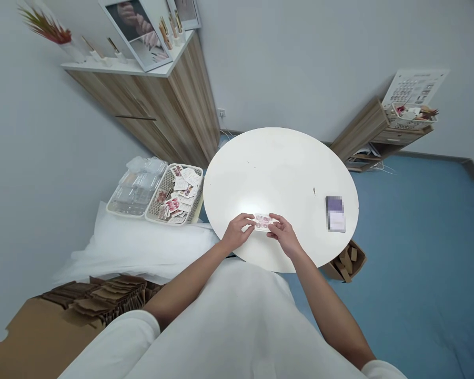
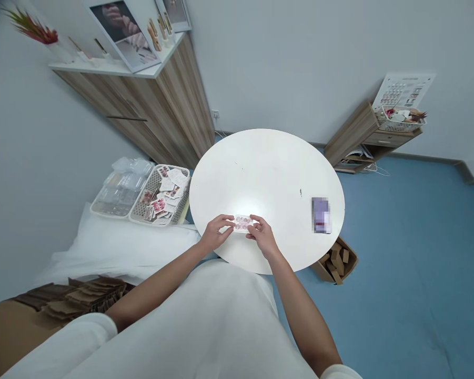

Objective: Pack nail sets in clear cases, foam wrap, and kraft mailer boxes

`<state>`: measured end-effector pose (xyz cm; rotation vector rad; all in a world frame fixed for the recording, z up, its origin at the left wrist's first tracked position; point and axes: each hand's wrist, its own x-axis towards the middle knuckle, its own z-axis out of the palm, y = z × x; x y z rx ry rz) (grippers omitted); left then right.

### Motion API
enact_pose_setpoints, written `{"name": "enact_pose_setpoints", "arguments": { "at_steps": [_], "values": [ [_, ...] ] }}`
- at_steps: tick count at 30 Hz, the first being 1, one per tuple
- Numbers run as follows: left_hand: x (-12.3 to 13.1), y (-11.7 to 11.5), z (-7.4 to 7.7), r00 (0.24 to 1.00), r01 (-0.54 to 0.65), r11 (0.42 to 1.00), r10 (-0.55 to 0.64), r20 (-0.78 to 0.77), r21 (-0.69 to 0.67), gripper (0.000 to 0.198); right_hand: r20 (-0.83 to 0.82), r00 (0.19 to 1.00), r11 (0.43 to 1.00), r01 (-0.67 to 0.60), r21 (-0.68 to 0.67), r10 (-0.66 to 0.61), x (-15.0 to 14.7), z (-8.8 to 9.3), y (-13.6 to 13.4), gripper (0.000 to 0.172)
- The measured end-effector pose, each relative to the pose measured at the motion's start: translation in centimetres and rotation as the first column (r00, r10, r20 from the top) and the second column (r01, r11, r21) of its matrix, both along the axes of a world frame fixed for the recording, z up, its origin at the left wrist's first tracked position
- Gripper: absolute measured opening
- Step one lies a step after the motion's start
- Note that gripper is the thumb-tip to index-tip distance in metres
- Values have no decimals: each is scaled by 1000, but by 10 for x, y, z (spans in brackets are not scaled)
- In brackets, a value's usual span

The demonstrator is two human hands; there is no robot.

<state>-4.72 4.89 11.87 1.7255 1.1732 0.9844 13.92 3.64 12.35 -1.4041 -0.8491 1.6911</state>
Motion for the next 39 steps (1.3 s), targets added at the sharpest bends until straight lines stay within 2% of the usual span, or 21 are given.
{"name": "enact_pose_setpoints", "arguments": {
  "at_steps": [3, 7, 10, 15, 18, 25, 30, 33, 36, 39],
  "values": [
    [3, -1, -4, 996, -39, 988, 51, 73, -152, 21, 40, 997, 995, 66, 78, -69, -1, -1, -2, 49],
    [5, -2, -8, 960, 16, 906, 104, 260, -422, 30, 75, 991, 986, 100, 137, -111, 0, -6, -4, 51],
    [7, -1, -10, 948, 50, 870, 113, 297, -491, 36, 88, 991, 983, 83, 161, -98, 1, -9, -5, 52],
    [8, -2, -13, 951, 58, 859, 108, 291, -509, 41, 126, 990, 979, 44, 197, -70, 2, -12, -5, 52],
    [9, -3, -15, 955, 46, 869, 106, 275, -493, 38, 170, 984, 979, 16, 202, -51, 1, -11, -6, 58],
    [11, -4, -19, 965, 25, 893, 96, 245, -450, 31, 212, 977, 989, -26, 144, -5, 4, -17, -15, 65],
    [10, -10, -22, 971, 7, 877, 108, 212, -481, 43, 227, 969, 973, -145, 182, 102, 10, -22, -21, 80],
    [5, -14, -20, 984, -8, 892, 87, 155, -451, 52, 313, 936, 956, -226, 185, 161, 11, -22, -20, 78],
    [-2, -15, -17, 995, -4, 926, 40, 87, -378, 53, 404, 893, 944, -285, 165, 199, 9, -22, -17, 72],
    [-10, -14, -13, 999, 7, 944, 5, 36, -331, 58, 438, 869, 928, -331, 168, 231, 5, -22, -12, 71]
  ]
}}
